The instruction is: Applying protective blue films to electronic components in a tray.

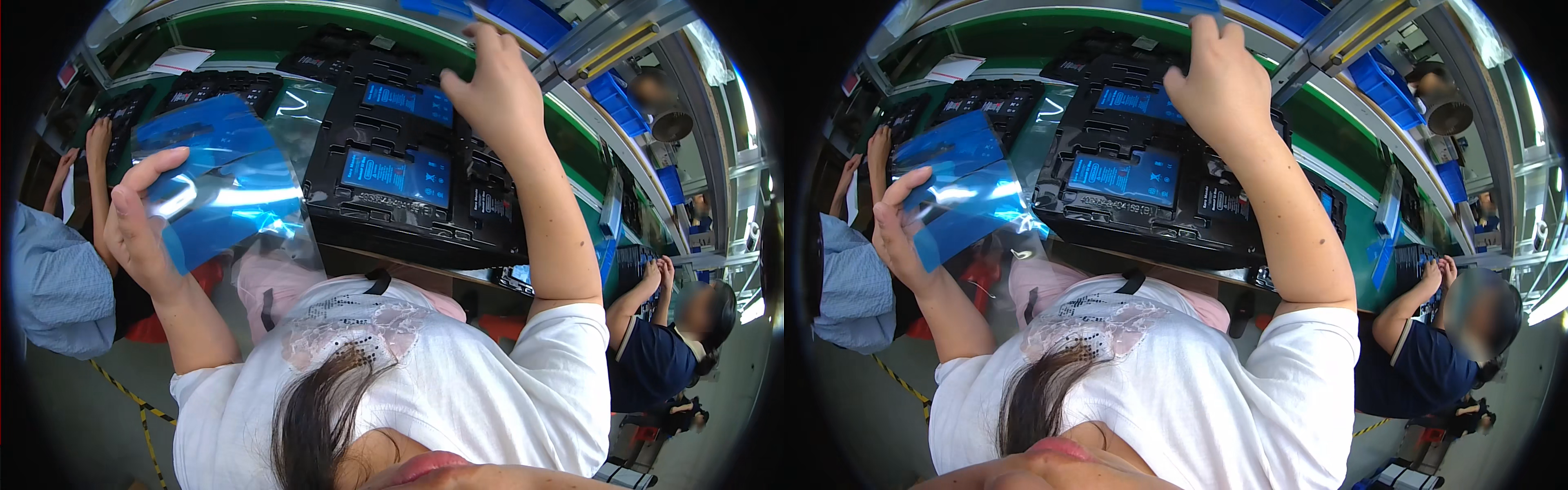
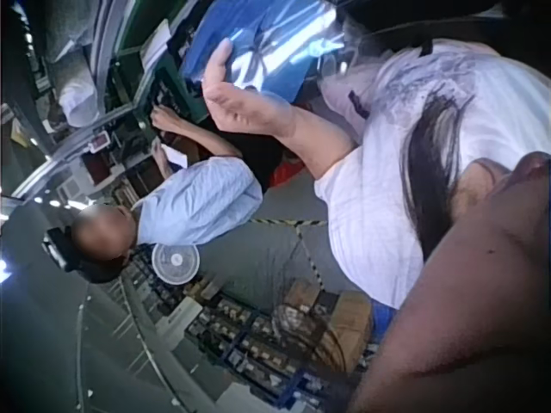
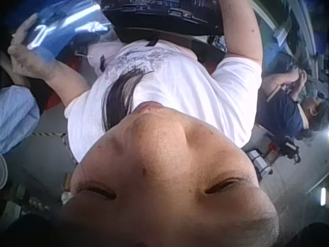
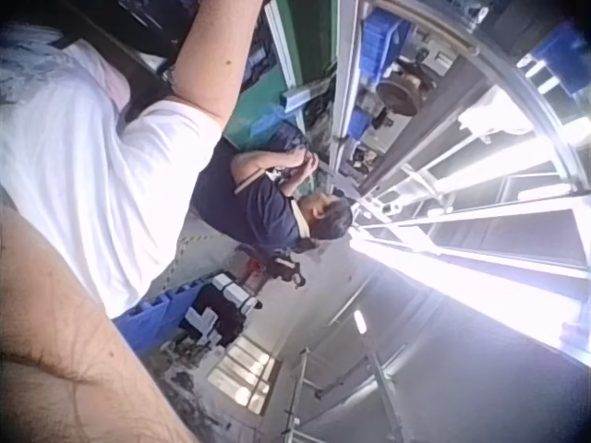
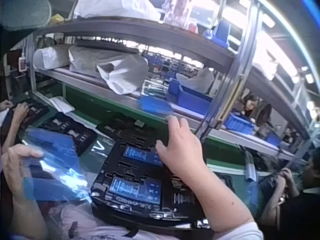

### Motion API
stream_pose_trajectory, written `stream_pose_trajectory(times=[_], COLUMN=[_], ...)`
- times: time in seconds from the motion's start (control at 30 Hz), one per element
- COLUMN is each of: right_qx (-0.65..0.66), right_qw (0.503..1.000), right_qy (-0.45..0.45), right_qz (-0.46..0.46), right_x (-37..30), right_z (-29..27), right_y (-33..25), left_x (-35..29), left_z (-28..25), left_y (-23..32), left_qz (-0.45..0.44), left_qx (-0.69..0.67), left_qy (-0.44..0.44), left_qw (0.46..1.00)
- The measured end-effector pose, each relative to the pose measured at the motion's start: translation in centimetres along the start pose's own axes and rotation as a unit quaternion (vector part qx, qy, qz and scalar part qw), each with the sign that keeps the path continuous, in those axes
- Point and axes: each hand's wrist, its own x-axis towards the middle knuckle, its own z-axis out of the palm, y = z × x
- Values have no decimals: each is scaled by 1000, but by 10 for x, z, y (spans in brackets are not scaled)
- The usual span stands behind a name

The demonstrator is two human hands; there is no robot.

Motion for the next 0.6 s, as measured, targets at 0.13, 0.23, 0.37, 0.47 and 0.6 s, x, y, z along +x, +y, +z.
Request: stream_pose_trajectory(times=[0.13, 0.23, 0.37, 0.47, 0.6], right_qx=[316, 275, 284, 327, 402], right_qw=[944, 911, 905, 892, 856], right_qy=[95, 179, 50, -33, 14], right_qz=[7, -251, -313, -310, -326], right_x=[-3, -5, -32, -44, -43], right_z=[-26, -38, -44, -37, -35], right_y=[-16, -24, -62, -63, -60], left_x=[0, -4, -11, -5, -7], left_z=[6, 25, 44, 53, 60], left_y=[18, 37, 54, 60, 58], left_qz=[35, 28, 22, 5, -74], left_qx=[-19, -70, -122, -155, -234], left_qy=[-36, -54, -84, -116, -152], left_qw=[999, 996, 989, 981, 957])
